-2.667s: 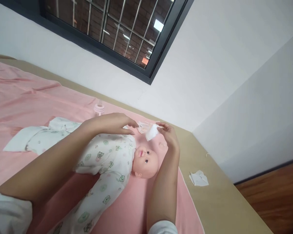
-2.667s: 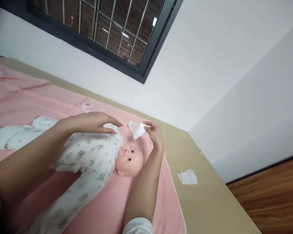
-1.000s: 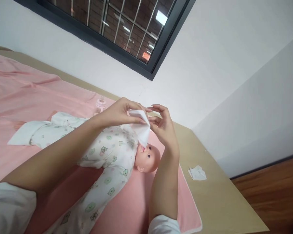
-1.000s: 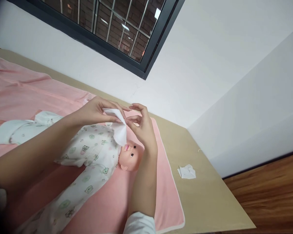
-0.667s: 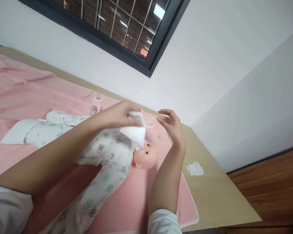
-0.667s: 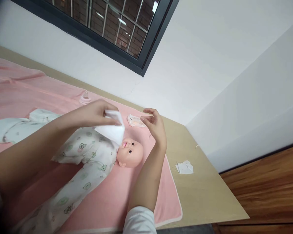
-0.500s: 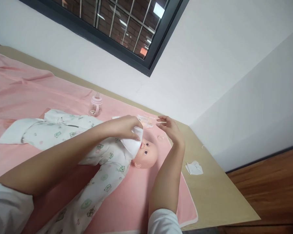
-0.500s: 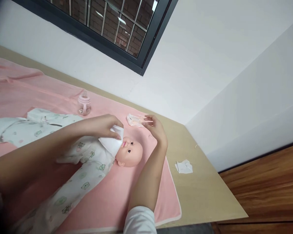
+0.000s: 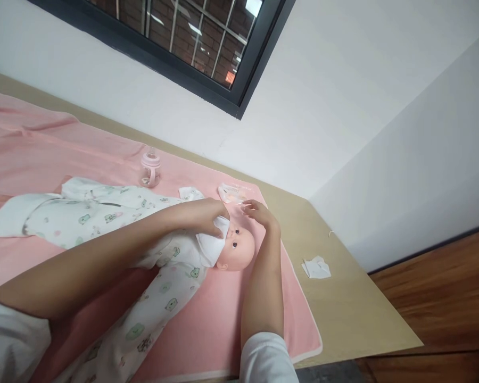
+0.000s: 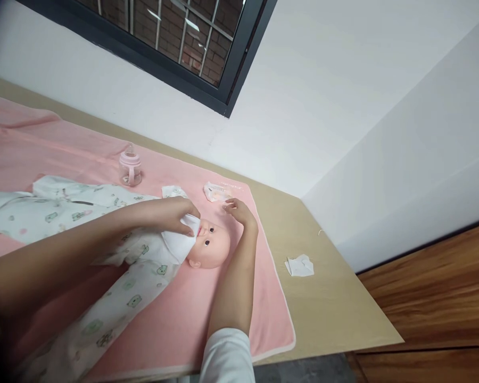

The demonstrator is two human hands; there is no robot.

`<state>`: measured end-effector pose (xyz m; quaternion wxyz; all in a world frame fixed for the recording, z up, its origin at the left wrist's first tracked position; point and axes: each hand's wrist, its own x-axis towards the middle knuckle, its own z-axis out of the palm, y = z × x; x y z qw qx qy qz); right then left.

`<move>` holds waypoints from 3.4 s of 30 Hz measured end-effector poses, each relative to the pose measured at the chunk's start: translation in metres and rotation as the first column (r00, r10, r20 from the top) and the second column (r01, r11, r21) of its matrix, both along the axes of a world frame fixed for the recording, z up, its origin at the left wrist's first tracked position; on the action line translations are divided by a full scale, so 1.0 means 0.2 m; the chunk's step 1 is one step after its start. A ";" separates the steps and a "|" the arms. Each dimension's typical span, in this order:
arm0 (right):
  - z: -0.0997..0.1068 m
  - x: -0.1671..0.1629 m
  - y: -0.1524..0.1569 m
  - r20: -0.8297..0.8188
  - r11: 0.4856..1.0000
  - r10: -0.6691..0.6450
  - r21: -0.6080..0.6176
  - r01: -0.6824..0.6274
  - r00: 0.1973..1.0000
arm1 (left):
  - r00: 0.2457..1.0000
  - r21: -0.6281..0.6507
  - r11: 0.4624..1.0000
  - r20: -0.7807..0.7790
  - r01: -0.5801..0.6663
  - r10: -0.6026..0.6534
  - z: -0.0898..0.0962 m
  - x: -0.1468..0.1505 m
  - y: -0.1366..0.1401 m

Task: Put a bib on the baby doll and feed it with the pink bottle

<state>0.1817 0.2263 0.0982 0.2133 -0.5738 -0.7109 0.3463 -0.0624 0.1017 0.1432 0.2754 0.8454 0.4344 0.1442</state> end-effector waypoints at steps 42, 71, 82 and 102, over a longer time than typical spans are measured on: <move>-0.54 -0.04 0.22 -0.557 0.978 -0.134 0.060 0.200 0.820 | 0.976 0.220 0.970 -0.164 -0.108 0.146 -0.05 0.02 0.06; -0.54 -0.03 0.23 -0.545 0.981 -0.137 0.043 0.191 0.827 | 0.991 0.300 0.951 -0.080 -0.077 0.106 -0.08 0.03 0.08; -0.53 -0.03 0.21 -0.528 0.979 -0.145 0.044 0.197 0.837 | 0.989 0.217 0.969 -0.063 -0.115 0.132 -0.05 -0.01 0.06; -0.58 -0.02 0.26 -0.587 0.982 -0.123 0.045 0.184 0.800 | 0.999 0.078 0.996 -0.003 0.047 -0.047 -0.09 -0.01 0.08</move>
